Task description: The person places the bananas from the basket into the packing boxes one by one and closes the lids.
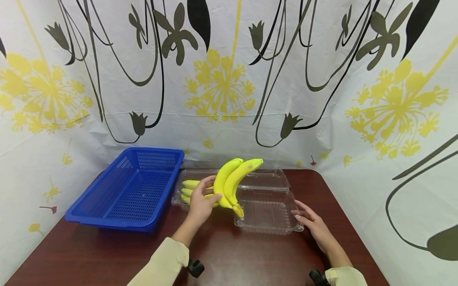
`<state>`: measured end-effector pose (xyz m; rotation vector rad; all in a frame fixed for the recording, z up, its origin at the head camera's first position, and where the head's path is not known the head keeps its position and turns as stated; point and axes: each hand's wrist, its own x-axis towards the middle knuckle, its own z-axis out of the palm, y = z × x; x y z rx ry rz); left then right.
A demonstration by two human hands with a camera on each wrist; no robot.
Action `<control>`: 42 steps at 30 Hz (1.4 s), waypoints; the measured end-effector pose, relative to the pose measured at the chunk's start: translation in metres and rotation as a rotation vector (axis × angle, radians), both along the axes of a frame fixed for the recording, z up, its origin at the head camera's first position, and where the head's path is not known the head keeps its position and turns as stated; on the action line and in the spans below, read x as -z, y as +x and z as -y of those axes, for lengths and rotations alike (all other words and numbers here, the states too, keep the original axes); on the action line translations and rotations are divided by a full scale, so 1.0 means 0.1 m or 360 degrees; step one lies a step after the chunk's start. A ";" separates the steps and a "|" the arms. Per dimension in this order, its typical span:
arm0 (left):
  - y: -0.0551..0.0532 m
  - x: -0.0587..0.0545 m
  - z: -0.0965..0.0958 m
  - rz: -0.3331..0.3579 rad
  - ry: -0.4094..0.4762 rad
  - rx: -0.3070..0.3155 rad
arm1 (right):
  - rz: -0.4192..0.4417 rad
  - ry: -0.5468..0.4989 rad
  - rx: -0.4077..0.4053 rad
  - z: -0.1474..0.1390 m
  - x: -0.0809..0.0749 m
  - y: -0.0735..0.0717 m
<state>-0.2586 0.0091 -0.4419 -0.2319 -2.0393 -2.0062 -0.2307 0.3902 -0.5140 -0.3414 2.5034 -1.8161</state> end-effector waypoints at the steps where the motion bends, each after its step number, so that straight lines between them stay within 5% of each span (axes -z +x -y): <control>1: 0.01 0.01 -0.03 -0.0010 -0.0005 -0.0011 | -0.0003 0.0000 0.0000 0.00 0.00 0.00; 17: -0.01 0.06 -0.41 -0.0121 -0.0310 0.0067 | 0.0012 0.0034 0.0039 0.02 -0.01 0.01; 29: -0.09 -0.02 -0.60 -0.0054 -0.0683 0.0123 | 0.0024 0.0058 0.0057 0.03 0.00 0.02; 36: -0.07 0.08 -0.68 -0.0040 -0.1011 0.0137 | 0.0014 0.0040 0.0014 0.05 -0.01 0.03; 42: -0.07 0.11 -0.70 -0.0060 -0.1121 0.0114 | 0.0034 0.0056 0.0036 0.04 -0.01 0.03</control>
